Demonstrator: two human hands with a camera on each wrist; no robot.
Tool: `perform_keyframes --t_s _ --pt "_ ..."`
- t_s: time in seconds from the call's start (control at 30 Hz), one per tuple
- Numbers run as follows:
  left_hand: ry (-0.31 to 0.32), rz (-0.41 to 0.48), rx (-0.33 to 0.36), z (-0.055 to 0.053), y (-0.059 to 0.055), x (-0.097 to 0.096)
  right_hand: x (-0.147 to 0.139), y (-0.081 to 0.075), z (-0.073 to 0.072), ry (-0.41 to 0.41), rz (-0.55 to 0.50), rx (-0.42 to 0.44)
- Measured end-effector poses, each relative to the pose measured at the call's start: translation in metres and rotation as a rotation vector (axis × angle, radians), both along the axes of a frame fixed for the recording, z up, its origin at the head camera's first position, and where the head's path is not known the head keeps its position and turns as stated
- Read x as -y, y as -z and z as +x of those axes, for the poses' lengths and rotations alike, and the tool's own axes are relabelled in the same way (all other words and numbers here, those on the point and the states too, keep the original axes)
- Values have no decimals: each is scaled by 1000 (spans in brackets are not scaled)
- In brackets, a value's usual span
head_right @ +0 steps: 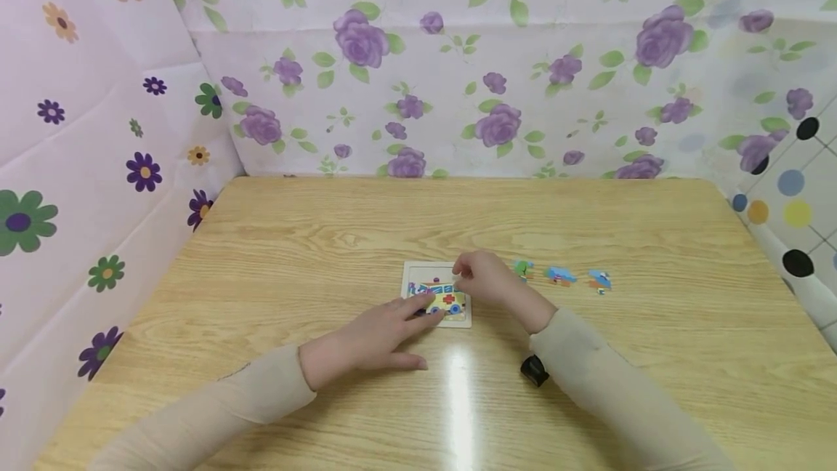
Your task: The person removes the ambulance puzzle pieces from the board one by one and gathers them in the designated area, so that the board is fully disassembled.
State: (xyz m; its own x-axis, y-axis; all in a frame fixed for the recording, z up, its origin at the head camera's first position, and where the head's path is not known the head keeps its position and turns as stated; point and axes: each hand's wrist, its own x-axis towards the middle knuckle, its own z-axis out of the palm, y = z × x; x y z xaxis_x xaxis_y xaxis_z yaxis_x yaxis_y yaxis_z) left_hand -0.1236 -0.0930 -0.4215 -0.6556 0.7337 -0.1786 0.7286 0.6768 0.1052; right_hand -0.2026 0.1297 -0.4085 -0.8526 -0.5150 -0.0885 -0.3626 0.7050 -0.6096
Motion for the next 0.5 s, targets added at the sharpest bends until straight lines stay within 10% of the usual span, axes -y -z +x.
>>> perform_keyframes --t_s 0.5 --pt "8 -11 -29 1 -1 -1 2 1 3 -2 18 17"
